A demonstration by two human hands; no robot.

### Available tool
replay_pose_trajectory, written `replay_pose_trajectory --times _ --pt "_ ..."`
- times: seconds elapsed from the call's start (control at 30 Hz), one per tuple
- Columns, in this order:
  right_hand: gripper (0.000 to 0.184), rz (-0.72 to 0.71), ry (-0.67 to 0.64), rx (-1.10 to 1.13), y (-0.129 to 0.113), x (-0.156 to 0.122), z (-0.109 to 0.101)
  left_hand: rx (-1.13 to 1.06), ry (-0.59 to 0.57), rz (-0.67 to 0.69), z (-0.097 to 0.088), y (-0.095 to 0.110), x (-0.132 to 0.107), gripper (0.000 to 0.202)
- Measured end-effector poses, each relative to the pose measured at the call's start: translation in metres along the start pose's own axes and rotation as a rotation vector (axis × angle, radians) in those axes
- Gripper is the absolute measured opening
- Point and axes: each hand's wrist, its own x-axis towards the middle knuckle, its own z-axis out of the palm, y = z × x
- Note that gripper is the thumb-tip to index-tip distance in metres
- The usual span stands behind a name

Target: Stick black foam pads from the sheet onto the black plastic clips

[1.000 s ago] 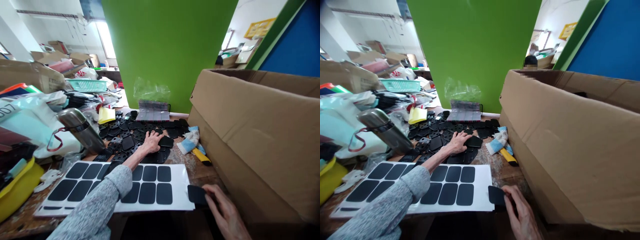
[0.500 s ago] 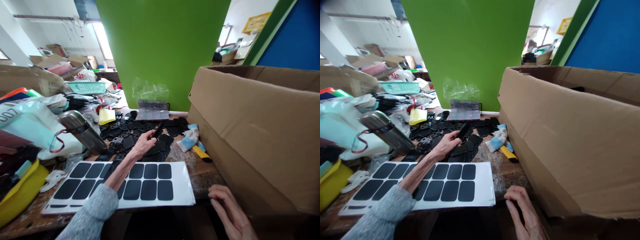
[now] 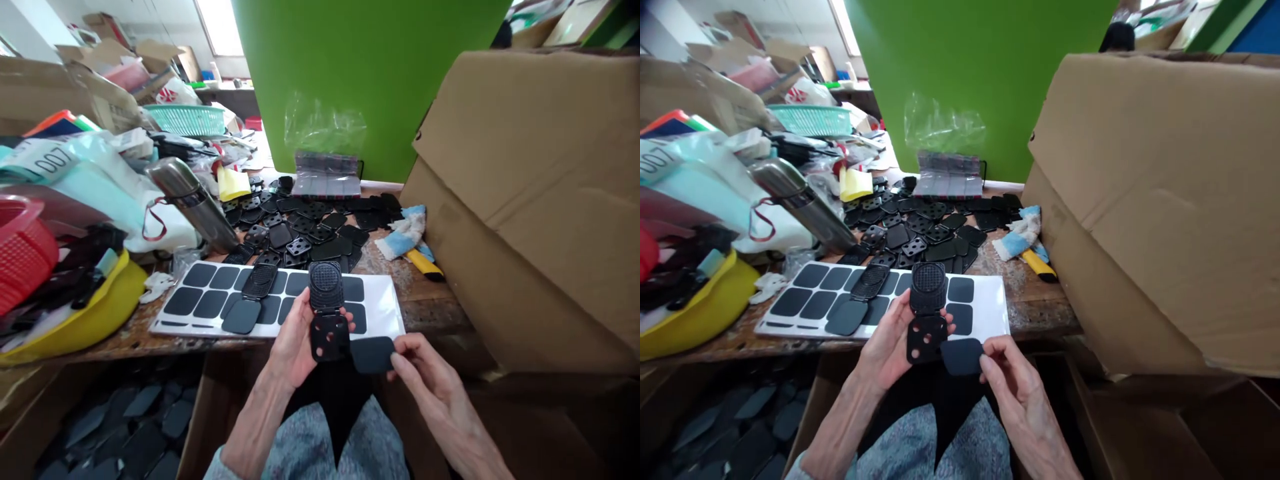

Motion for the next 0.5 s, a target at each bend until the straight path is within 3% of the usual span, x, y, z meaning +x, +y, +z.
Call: replay_pose_trajectory --times 0.13,0.5 --pt "0.016 0.162 -0.047 0.216 -0.001 -0.003 0.015 -0.044 0.000 -0.003 -0.002 -0.006 -0.007 0.040" --pt "0.015 0.219 -0.077 0.466 -0.001 0.005 0.044 -0.062 0.105 -0.008 0.003 -0.015 -0.012 0.040"
